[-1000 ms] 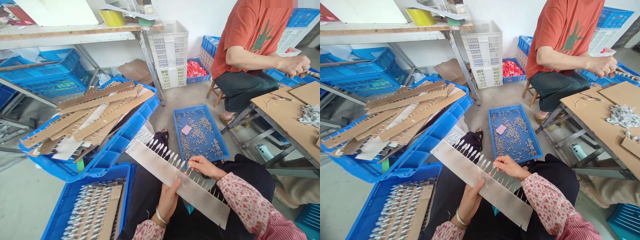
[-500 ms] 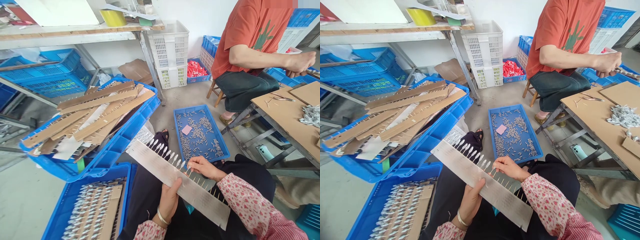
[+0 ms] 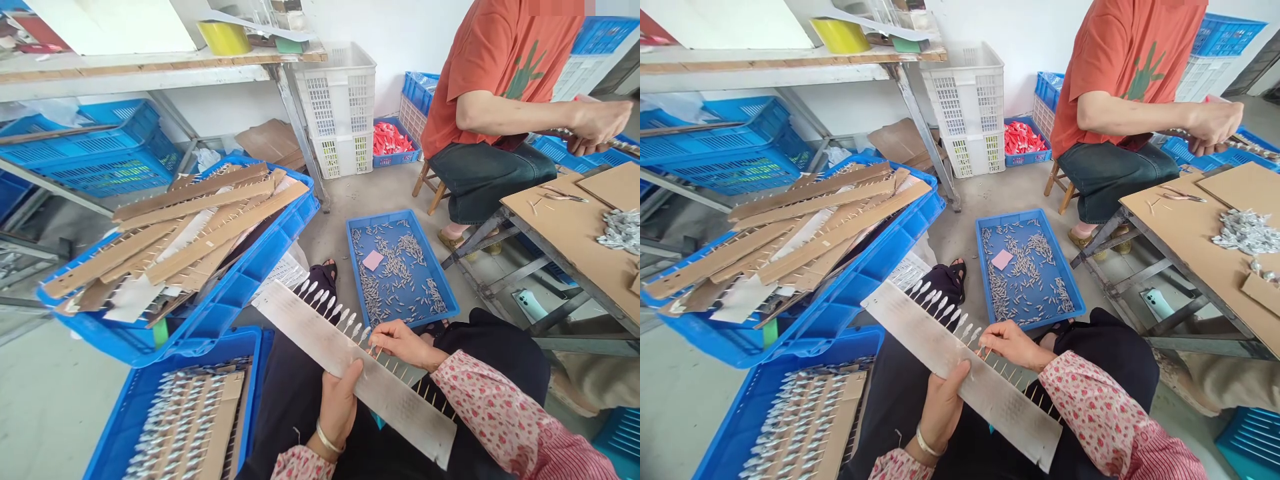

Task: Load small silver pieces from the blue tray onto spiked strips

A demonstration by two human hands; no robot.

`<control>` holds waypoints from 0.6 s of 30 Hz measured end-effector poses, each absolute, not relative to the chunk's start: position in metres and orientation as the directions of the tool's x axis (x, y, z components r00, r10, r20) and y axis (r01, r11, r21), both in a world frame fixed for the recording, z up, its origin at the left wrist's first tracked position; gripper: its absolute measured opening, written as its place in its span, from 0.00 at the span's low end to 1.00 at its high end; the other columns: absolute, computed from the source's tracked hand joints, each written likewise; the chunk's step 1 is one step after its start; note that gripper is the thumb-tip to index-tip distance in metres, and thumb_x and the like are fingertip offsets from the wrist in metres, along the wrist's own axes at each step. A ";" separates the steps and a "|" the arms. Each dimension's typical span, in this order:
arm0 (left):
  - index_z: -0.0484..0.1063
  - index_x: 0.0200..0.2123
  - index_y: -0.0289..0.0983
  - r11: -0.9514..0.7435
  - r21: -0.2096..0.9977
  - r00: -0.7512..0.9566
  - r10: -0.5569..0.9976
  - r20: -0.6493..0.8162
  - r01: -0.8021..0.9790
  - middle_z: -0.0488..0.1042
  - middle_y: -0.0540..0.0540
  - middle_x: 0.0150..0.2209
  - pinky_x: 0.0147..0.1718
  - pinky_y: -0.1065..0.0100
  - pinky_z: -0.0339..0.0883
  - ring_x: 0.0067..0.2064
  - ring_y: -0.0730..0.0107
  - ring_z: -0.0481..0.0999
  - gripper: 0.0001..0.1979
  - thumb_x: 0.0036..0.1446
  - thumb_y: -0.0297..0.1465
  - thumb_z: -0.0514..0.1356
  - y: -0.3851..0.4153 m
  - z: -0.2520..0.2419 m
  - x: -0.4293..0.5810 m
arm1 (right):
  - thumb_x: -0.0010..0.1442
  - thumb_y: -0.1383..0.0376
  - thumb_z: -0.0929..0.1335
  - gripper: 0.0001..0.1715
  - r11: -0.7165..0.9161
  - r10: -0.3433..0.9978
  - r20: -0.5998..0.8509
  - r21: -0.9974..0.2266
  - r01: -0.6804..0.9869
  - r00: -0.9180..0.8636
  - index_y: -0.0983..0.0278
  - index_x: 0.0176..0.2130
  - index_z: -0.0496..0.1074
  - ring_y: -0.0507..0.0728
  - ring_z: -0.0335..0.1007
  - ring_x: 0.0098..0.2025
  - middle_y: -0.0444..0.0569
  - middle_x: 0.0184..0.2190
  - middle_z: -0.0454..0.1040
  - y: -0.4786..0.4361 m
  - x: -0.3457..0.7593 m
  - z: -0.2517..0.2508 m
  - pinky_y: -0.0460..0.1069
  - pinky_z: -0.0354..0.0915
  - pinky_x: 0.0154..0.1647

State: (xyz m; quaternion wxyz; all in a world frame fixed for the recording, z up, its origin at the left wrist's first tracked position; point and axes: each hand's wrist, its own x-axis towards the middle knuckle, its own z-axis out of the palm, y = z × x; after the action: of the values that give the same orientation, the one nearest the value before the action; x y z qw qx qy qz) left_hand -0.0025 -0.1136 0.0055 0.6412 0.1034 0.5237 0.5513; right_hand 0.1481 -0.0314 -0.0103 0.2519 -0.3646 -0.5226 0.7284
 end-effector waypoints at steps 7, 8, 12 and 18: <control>0.76 0.40 0.35 0.392 0.643 -0.098 0.802 -0.589 -0.658 0.79 0.43 0.36 0.46 0.55 0.67 0.42 0.53 0.77 0.16 0.45 0.31 0.68 -0.114 0.012 -0.005 | 0.56 0.52 0.69 0.19 -0.396 0.757 -0.308 -0.918 -0.029 -0.577 0.66 0.28 0.75 0.47 0.51 0.18 0.44 0.21 0.71 -0.030 0.146 -0.010 0.45 0.45 0.20; 0.75 0.41 0.35 0.400 0.626 -0.070 0.805 -0.589 -0.669 0.79 0.42 0.38 0.46 0.55 0.67 0.43 0.53 0.77 0.17 0.46 0.31 0.68 -0.115 0.013 -0.005 | 0.56 0.53 0.69 0.18 -0.401 0.754 -0.308 -0.915 -0.035 -0.580 0.66 0.28 0.75 0.48 0.54 0.19 0.45 0.22 0.72 -0.030 0.146 -0.009 0.45 0.47 0.20; 0.75 0.43 0.37 0.440 0.589 0.047 0.825 -0.563 -0.678 0.78 0.40 0.41 0.47 0.54 0.66 0.46 0.51 0.75 0.20 0.44 0.31 0.69 -0.124 0.016 -0.003 | 0.56 0.54 0.69 0.17 -0.431 0.719 -0.327 -0.902 -0.026 -0.613 0.66 0.28 0.75 0.49 0.60 0.20 0.45 0.21 0.72 -0.030 0.146 -0.002 0.45 0.50 0.21; 0.74 0.42 0.36 0.440 0.609 0.041 0.831 -0.555 -0.660 0.78 0.40 0.40 0.50 0.52 0.64 0.47 0.50 0.75 0.17 0.46 0.30 0.69 -0.127 0.015 -0.001 | 0.55 0.60 0.69 0.10 -0.487 0.794 -0.385 -0.866 -0.114 -0.471 0.64 0.36 0.71 0.46 0.53 0.19 0.41 0.25 0.68 -0.026 0.149 -0.010 0.44 0.50 0.19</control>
State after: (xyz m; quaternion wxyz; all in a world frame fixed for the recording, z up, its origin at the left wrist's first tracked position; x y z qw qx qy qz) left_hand -0.0013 -0.1271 0.0146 0.7154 0.0936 0.4561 0.5210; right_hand 0.1488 -0.0256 -0.0096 0.3007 -0.4173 -0.4076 0.7545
